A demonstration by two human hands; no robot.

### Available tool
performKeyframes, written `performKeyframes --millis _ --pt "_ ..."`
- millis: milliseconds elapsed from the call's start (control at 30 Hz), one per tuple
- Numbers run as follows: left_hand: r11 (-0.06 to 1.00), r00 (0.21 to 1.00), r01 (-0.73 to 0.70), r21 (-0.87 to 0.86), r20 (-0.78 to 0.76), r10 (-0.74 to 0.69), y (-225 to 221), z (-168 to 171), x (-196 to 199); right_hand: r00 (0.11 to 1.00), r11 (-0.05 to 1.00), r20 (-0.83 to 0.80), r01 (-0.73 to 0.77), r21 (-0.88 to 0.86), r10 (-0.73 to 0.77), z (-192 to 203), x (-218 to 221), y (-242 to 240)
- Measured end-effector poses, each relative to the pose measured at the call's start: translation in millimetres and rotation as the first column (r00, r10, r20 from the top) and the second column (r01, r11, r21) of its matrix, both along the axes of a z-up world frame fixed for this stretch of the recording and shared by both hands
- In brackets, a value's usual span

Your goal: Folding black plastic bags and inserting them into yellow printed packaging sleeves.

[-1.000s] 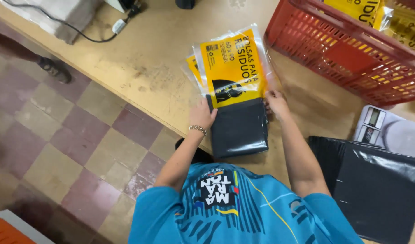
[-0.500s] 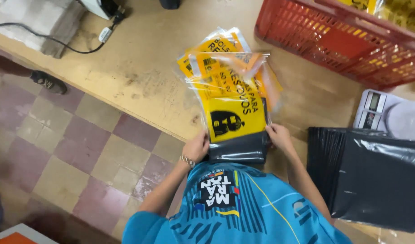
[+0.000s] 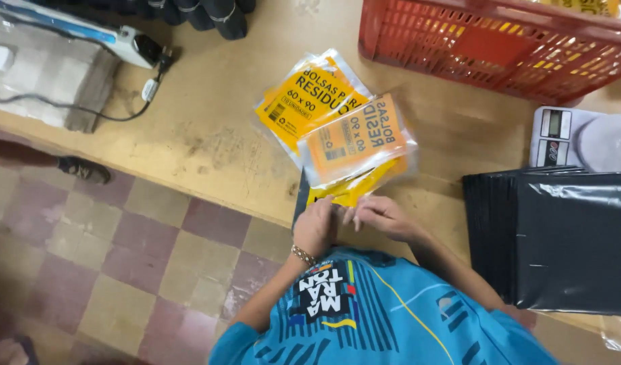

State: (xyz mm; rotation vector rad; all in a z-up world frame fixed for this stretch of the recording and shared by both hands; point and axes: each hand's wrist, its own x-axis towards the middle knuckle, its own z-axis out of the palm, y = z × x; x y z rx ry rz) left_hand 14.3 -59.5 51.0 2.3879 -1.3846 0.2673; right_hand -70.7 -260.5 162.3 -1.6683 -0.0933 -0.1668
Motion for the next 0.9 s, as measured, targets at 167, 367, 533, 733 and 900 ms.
performKeyframes --millis 167,367,533,733,900 --pt "0.982 0.981 -0.180 -0.055 -0.082 0.175 15 41 52 0.932 0.914 -0.243 -0.327 -0.241 0.269 -55 24 -23" --pt "0.963 0.955 -0.268 -0.005 -0.137 0.265 57 159 121 0.979 0.407 -0.119 -0.042 -0.913 -0.165 -128 78 -77" --pt "0.840 0.720 -0.422 -0.340 0.437 0.539 93 160 168 0.912 0.171 0.087 0.167 -0.971 -0.400 -62 45 -85" --pt "0.962 0.867 -0.259 -0.087 0.418 0.271 43 75 148 0.620 -0.202 0.321 0.256 -0.945 -0.716 -6 -99 -92" --pt "0.992 0.992 0.124 -0.012 -0.035 -0.125 -41 -31 98 0.477 -0.469 0.461 0.110 -0.876 -0.748 2 -171 -78"
